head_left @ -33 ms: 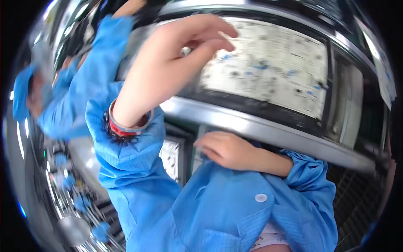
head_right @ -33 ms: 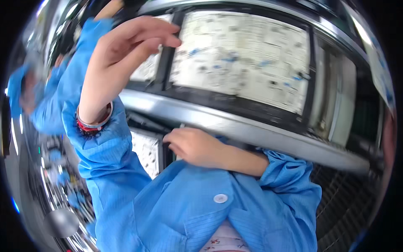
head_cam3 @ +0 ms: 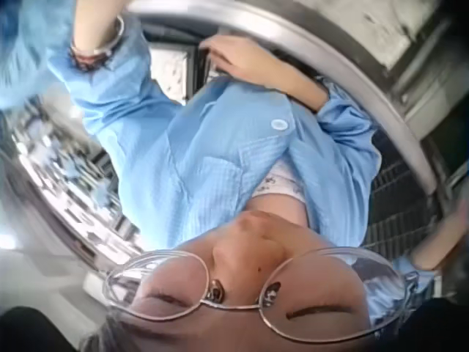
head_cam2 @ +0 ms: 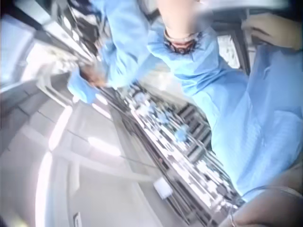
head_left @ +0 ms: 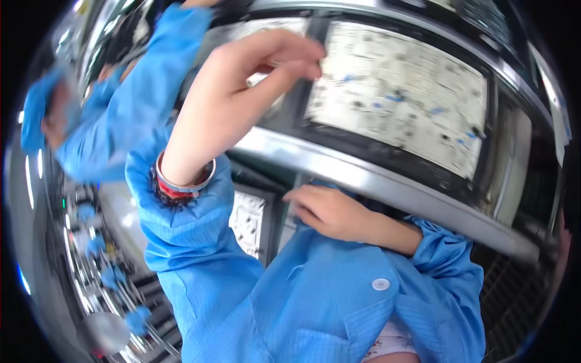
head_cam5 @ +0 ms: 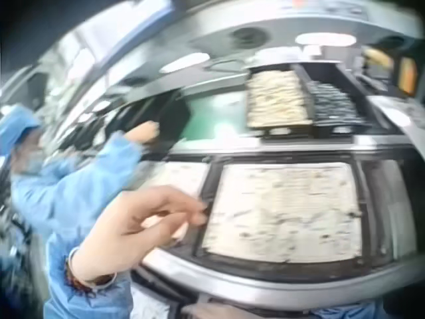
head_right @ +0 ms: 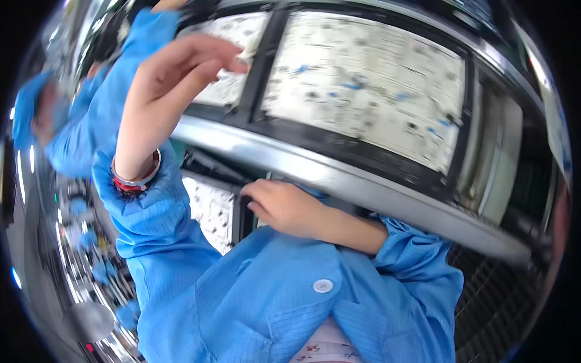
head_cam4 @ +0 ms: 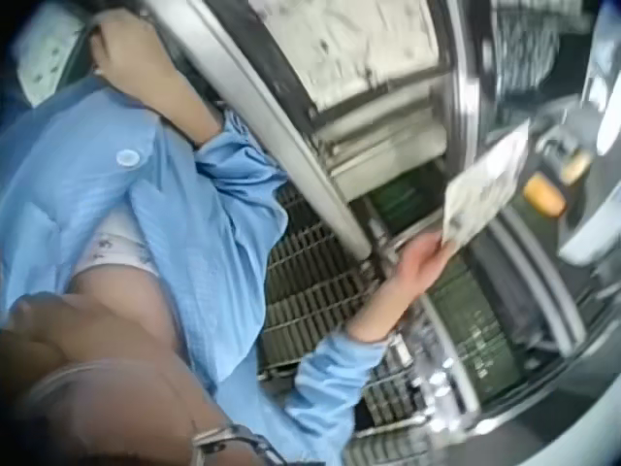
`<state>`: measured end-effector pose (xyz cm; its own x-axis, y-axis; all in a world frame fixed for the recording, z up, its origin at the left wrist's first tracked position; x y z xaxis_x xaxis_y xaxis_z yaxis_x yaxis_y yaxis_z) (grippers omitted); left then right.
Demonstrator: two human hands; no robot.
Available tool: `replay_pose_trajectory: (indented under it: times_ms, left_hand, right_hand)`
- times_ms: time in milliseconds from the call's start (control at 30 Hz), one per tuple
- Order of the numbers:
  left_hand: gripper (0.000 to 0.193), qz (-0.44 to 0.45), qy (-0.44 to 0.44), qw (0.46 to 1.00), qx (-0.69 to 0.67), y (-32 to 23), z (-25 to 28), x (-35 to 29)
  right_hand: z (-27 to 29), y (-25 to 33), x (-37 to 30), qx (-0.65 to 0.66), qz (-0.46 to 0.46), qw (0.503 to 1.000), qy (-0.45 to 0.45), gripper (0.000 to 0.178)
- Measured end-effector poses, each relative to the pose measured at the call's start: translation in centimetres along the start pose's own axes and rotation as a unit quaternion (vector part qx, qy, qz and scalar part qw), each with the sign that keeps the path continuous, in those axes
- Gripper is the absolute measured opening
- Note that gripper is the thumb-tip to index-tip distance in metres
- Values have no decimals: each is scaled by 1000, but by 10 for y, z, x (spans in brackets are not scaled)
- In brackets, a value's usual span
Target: Assembling electronic components onto printed circuit boards on a production line.
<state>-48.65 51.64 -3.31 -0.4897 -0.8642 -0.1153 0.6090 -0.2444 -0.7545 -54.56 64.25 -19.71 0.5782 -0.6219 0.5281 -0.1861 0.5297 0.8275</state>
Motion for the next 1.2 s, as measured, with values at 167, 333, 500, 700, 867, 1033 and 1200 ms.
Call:
replay_pose_trajectory:
  times_ms: [167, 333, 500, 700, 867, 1033, 1200]
  left_hand:
    - [20, 296, -94, 950, 40, 148, 36, -137]
    - [25, 216, -79, 945, 231, 246, -19, -216]
    - [27, 149, -106, 936, 300, 253, -31, -219]
    - [30, 27, -105, 930, 350, 205, -1, -235]
    - [47, -27, -182, 904, 385, 122, 38, -283]
    - [36, 0, -366, 862, 350, 61, 93, -314]
    - [31, -102, -467, 853, 208, 21, 138, -290]
  right_hand:
    - [-74, -40, 1, -15, -194, 959, 206, 38]
    - [-112, -71, -20, 47, -248, 927, 277, 34]
    - [-113, -73, -21, 67, -247, 940, 226, 31]
    - [-103, -84, -43, 83, -271, 940, 189, 25]
    - [-100, -84, -49, 117, -287, 934, 179, 23]
    - [-100, -70, -43, 136, -184, 951, 206, 23]
    - [-94, -31, -30, 174, 13, 961, 216, 38]
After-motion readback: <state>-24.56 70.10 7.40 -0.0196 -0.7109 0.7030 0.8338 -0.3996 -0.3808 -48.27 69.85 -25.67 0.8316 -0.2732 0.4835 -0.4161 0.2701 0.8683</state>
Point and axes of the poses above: each hand's wrist, its own x-axis towards the middle knuckle, its own z-axis out of the back of the hand, y = z × x, the point moved 5 cm from there along x, towards the middle knuckle, and after that the axes turned 15 degrees about z, right-handed, at the moved point
